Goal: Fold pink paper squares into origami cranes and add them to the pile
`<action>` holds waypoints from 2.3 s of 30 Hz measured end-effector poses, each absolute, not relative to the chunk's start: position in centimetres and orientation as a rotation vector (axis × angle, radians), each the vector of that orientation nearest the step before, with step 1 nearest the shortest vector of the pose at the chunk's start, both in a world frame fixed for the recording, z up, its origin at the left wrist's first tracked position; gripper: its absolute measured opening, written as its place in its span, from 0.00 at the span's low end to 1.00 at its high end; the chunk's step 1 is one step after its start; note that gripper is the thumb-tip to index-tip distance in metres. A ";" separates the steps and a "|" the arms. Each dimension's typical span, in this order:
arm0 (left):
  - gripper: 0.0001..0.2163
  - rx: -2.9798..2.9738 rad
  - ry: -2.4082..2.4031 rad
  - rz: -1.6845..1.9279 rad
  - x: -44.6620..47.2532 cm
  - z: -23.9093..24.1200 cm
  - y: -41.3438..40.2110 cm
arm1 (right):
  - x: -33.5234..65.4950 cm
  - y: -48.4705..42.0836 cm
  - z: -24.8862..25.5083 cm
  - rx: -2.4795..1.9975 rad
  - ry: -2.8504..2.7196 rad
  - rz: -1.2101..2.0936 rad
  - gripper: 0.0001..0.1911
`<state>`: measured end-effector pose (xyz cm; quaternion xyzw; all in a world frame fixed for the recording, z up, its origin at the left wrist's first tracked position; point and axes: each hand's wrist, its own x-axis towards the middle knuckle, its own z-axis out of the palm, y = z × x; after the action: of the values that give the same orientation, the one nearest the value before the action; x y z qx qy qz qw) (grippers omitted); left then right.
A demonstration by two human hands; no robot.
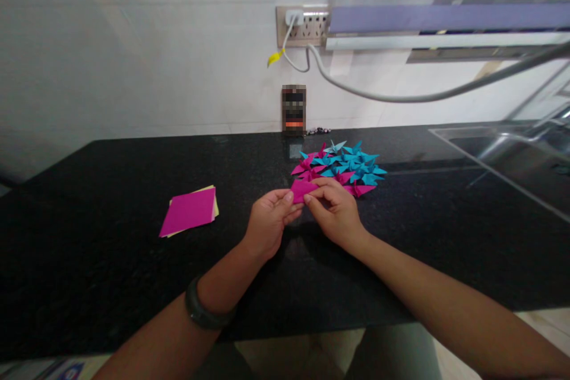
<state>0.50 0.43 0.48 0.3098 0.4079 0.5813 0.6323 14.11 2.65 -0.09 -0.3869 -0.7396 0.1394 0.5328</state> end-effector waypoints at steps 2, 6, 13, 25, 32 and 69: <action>0.12 0.754 0.970 1.338 0.6 0.4 0.4 | 14.1 2.7 0.0 -0.932 -1.751 0.352 0.06; 0.14 0.811 1.018 1.362 0.7 0.1 0.4 | 14.2 2.6 0.2 -0.923 -1.751 0.378 0.06; 0.12 0.870 1.084 1.387 0.7 0.3 0.4 | 14.0 2.8 -0.1 -0.938 -1.686 0.554 0.02; 0.06 1.288 1.184 1.203 -0.7 0.7 0.9 | 15.3 3.6 0.3 -1.085 -1.885 1.190 0.13; 0.10 0.988 0.970 1.216 -0.5 0.3 0.9 | 14.0 2.6 0.1 -1.095 -1.608 1.330 0.15; 0.11 0.903 0.888 1.130 -0.6 0.7 0.7 | 15.8 3.7 0.3 -0.447 -2.201 0.055 0.07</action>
<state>-0.60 0.69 0.71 0.3991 0.3925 0.4998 0.6610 15.80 3.73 0.32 -0.1796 -0.8832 0.0221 0.4328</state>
